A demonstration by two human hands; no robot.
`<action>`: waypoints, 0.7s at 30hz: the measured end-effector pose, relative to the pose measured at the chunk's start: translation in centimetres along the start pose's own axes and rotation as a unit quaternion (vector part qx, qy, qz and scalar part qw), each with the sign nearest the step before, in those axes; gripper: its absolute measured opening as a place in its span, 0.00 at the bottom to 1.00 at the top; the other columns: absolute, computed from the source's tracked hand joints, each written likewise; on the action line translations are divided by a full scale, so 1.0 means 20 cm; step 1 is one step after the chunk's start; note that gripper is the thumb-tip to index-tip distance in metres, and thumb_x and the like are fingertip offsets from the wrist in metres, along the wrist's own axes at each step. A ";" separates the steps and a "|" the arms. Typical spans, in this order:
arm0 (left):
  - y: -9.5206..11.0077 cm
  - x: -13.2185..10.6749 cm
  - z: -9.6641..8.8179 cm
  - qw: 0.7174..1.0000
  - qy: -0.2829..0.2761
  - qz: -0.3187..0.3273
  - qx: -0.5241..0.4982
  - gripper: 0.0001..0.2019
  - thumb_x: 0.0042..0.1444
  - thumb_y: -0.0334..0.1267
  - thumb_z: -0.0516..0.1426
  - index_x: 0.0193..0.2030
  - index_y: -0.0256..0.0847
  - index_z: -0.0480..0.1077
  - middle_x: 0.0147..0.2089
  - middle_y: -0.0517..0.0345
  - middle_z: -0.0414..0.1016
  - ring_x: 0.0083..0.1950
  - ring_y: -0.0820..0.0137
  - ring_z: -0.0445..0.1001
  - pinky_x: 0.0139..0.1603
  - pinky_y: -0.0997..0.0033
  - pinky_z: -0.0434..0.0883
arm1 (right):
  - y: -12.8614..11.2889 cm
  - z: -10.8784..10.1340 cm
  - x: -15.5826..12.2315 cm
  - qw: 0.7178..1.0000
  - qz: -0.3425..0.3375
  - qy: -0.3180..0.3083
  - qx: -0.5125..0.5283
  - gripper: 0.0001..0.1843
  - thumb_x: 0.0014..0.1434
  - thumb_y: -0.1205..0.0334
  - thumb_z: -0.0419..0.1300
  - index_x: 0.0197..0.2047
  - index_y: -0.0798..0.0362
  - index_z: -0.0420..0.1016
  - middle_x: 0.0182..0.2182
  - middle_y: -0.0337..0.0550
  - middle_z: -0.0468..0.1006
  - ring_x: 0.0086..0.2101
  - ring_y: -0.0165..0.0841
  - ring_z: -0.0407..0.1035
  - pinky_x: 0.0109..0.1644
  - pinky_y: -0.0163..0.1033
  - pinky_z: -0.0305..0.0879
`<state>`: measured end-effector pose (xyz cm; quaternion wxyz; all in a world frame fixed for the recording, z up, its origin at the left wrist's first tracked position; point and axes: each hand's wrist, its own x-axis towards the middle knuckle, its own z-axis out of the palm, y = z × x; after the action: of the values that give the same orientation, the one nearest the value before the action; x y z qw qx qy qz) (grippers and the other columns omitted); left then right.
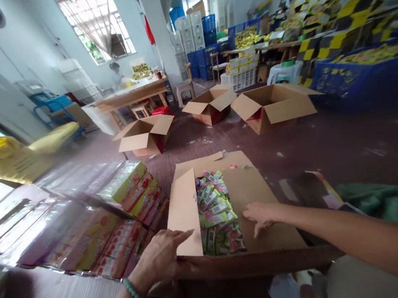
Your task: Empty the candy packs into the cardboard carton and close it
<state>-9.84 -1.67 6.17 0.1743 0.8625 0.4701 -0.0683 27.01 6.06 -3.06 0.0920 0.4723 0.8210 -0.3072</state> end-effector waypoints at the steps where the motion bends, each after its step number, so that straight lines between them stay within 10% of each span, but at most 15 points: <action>1: -0.01 0.01 0.01 1.000 0.005 0.005 -0.004 0.40 0.52 0.53 0.66 0.71 0.47 0.67 0.64 0.48 0.78 0.60 0.51 0.78 0.63 0.53 0.71 | 0.02 0.01 0.02 1.000 -0.001 -0.016 0.003 0.34 0.39 0.40 0.78 0.20 0.49 0.58 0.22 0.30 0.52 0.24 0.29 0.48 0.34 0.37 0.55; 8: -0.03 0.19 -0.06 0.999 -0.053 0.003 0.010 0.40 0.48 0.59 0.68 0.68 0.49 0.72 0.49 0.45 0.85 0.53 0.44 0.82 0.56 0.48 0.75 | 0.10 -0.12 0.02 0.993 -0.050 -0.104 0.023 0.16 0.56 0.53 0.68 0.24 0.51 0.71 0.24 0.37 0.70 0.28 0.33 0.64 0.36 0.37 0.60; 12: -0.02 0.20 -0.08 0.998 -0.065 -0.008 0.024 0.34 0.48 0.60 0.67 0.62 0.50 0.78 0.44 0.45 0.85 0.50 0.44 0.82 0.53 0.49 0.76 | -0.17 -0.26 0.16 0.995 -0.086 0.021 -0.038 0.15 0.66 0.51 0.61 0.42 0.55 0.80 0.45 0.56 0.79 0.46 0.47 0.71 0.54 0.50 0.66; 15: 0.00 0.13 -0.05 0.998 -0.038 -0.018 0.035 0.31 0.49 0.57 0.67 0.59 0.46 0.79 0.44 0.46 0.85 0.49 0.45 0.82 0.53 0.49 0.76 | -0.40 -0.30 0.36 0.948 -0.242 0.155 -0.138 0.31 0.66 0.40 0.62 0.66 0.47 0.73 0.72 0.54 0.60 0.70 0.55 0.50 0.72 0.62 0.50; 21: -0.01 0.10 0.02 0.999 0.009 -0.026 0.028 0.30 0.52 0.60 0.67 0.53 0.39 0.80 0.42 0.46 0.84 0.47 0.47 0.82 0.55 0.48 0.74 | -0.34 -0.09 0.61 0.948 -0.230 0.045 -0.215 0.31 0.68 0.43 0.61 0.69 0.44 0.70 0.73 0.52 0.58 0.73 0.51 0.47 0.75 0.65 0.42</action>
<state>-8.84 -0.10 5.26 0.1441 0.8551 0.4919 -0.0783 15.07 13.35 -4.20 0.0810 0.2529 0.9572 -0.1151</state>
